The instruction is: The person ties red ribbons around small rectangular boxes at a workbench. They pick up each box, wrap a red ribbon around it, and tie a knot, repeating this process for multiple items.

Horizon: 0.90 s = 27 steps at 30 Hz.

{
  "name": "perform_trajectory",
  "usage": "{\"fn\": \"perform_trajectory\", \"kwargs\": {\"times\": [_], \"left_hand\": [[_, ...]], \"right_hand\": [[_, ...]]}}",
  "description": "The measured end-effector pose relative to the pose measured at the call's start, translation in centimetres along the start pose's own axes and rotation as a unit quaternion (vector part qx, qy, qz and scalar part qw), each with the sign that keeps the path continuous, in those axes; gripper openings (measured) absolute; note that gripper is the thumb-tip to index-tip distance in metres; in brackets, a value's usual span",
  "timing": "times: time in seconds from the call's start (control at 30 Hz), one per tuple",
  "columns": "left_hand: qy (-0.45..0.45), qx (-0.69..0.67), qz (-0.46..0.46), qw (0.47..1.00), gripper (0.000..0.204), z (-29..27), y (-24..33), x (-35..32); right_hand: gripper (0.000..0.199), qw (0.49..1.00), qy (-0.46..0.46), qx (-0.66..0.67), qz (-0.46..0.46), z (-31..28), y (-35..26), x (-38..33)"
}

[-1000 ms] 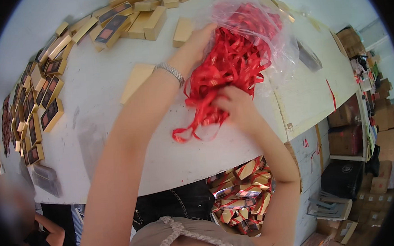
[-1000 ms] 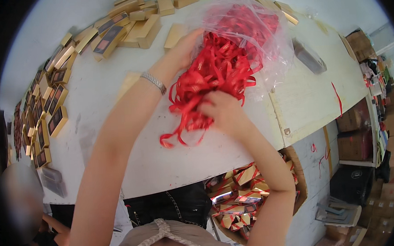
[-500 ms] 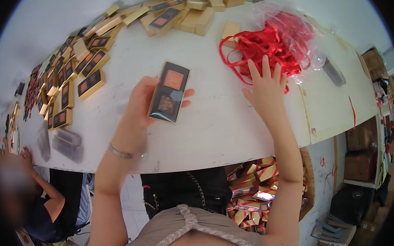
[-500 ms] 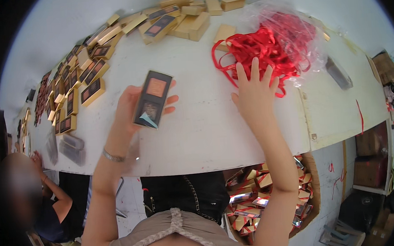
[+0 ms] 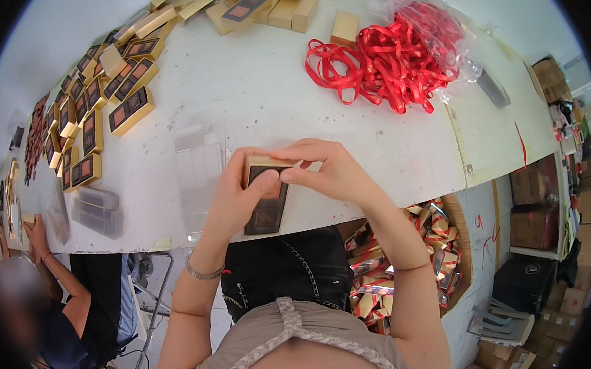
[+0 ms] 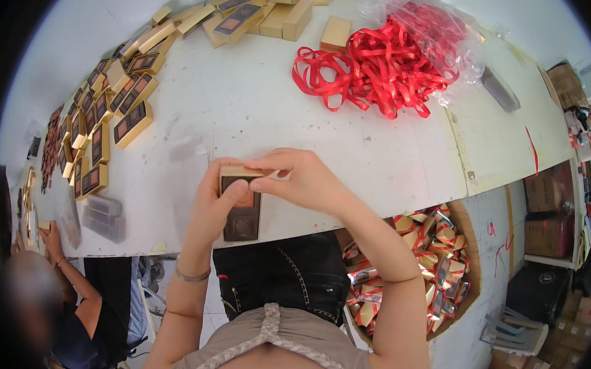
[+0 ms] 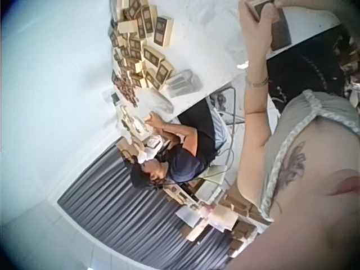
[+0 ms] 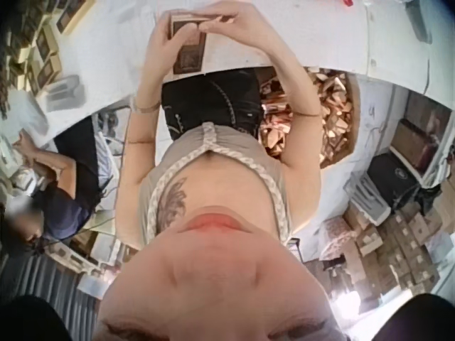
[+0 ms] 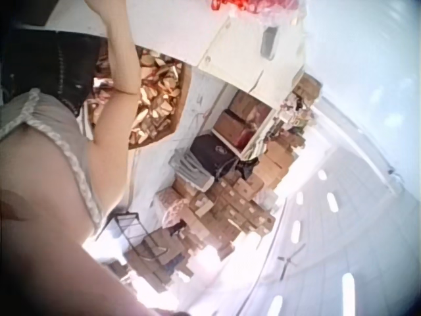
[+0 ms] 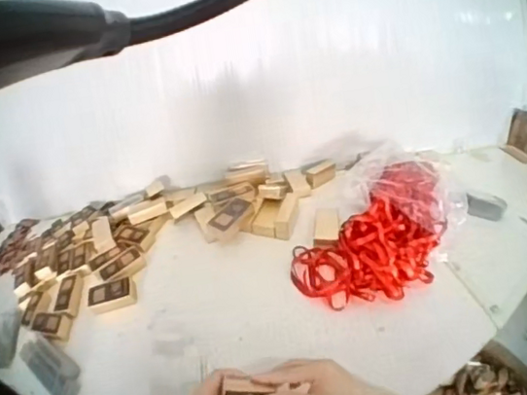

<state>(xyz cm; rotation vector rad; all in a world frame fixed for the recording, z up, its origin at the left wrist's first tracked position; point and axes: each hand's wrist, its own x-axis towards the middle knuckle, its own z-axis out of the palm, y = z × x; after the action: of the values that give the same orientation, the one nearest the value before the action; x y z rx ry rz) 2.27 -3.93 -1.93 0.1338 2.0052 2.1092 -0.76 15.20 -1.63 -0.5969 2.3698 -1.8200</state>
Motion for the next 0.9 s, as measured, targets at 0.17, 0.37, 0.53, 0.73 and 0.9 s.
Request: {"fn": "perform_trajectory", "kwargs": {"times": [0.17,0.37,0.53,0.73,0.9], "left_hand": [[0.014,-0.145,-0.023,0.989,0.031,0.4,-0.8,-1.2],[0.05,-0.2,-0.017,0.978,0.035,0.8,-0.5,0.1],[0.15,-0.207,0.062,0.965,0.038,1.9,2.0,2.5],[0.175,-0.005,0.191,0.966,0.048,1.7,4.8,6.1],[0.121,0.048,0.198,0.972,0.056,2.0,5.0,6.3]], "right_hand": [[0.012,0.877,0.295,-0.369,-0.084,-5.7,4.3,4.2],[0.014,0.841,0.157,-0.491,-0.164,-10.1,4.8,8.1],[0.022,0.987,0.149,0.023,0.047,-8.9,-4.2,8.0],[0.023,0.996,0.051,0.067,-0.019,-6.0,-6.7,8.0],[0.023,0.997,0.022,0.062,-0.031,-3.0,-7.6,7.3]]}}
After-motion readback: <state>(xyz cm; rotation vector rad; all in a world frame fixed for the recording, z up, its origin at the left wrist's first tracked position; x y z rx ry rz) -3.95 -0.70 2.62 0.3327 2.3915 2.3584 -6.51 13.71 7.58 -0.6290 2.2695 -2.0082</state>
